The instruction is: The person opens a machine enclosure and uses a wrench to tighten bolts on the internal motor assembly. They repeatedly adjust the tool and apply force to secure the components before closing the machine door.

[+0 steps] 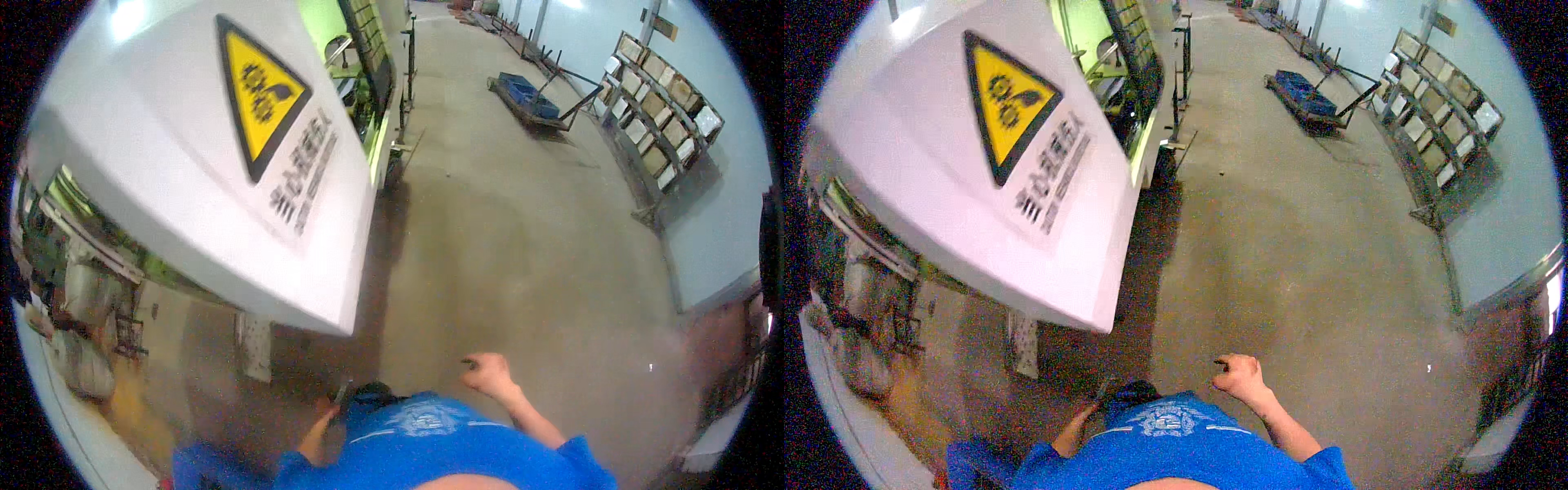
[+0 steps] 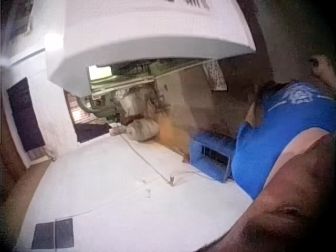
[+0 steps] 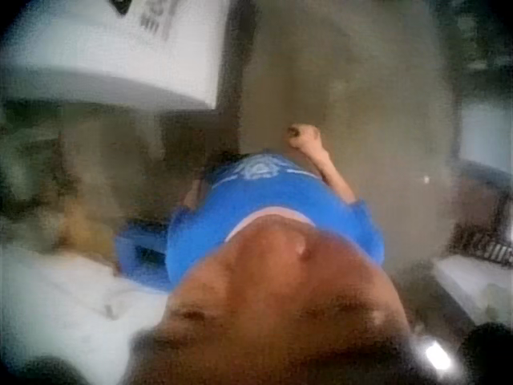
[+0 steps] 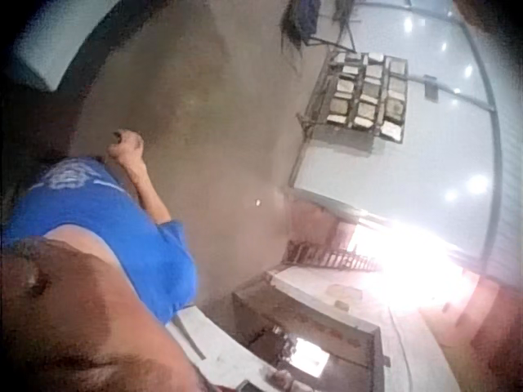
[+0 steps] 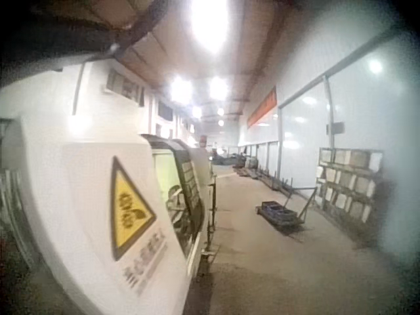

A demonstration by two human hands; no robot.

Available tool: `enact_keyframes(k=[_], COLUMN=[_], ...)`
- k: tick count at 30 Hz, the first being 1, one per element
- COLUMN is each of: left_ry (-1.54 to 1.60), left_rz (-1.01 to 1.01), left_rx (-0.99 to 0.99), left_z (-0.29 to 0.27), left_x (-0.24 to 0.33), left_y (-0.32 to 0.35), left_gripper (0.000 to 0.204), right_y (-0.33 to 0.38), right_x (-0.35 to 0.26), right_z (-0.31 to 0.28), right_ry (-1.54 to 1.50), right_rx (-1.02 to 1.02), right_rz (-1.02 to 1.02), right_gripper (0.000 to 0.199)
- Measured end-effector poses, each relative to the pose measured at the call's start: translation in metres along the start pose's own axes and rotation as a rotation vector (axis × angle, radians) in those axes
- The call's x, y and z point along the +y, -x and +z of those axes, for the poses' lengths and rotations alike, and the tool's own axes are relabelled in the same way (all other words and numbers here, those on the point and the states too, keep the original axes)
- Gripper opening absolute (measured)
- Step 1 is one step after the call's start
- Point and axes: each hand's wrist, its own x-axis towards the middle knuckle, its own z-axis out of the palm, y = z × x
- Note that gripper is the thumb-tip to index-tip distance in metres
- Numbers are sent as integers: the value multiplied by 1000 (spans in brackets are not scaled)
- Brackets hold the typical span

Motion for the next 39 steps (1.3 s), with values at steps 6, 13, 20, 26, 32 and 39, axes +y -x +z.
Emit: enact_keyframes(k=[6,13,20,26,32,39], left_ry=[-213,-242,-222,-158,-52,236], left_rz=[389,356,373,185,-172,-324], left_rx=[-143,-110,-74,87,161,162], left_z=[17,48,34,34,17,3], left_x=[191,379,524,581,619,732], left_y=[-52,-154,-264,-345,-332,-327], left_gripper=[29,22,26,26,21,16], right_y=[-122,-238,-283,-439,-701,-939], right_x=[92,245,380,423,398,235], right_z=[-22,9,-2,-75,-182,-317], right_ry=[-317,-278,290,236,314,-82], right_rx=[17,-206,-528,-483,-346,-186], right_rz=[155,572,429,566,84,142], right_gripper=[34,17,19,21,15,27])
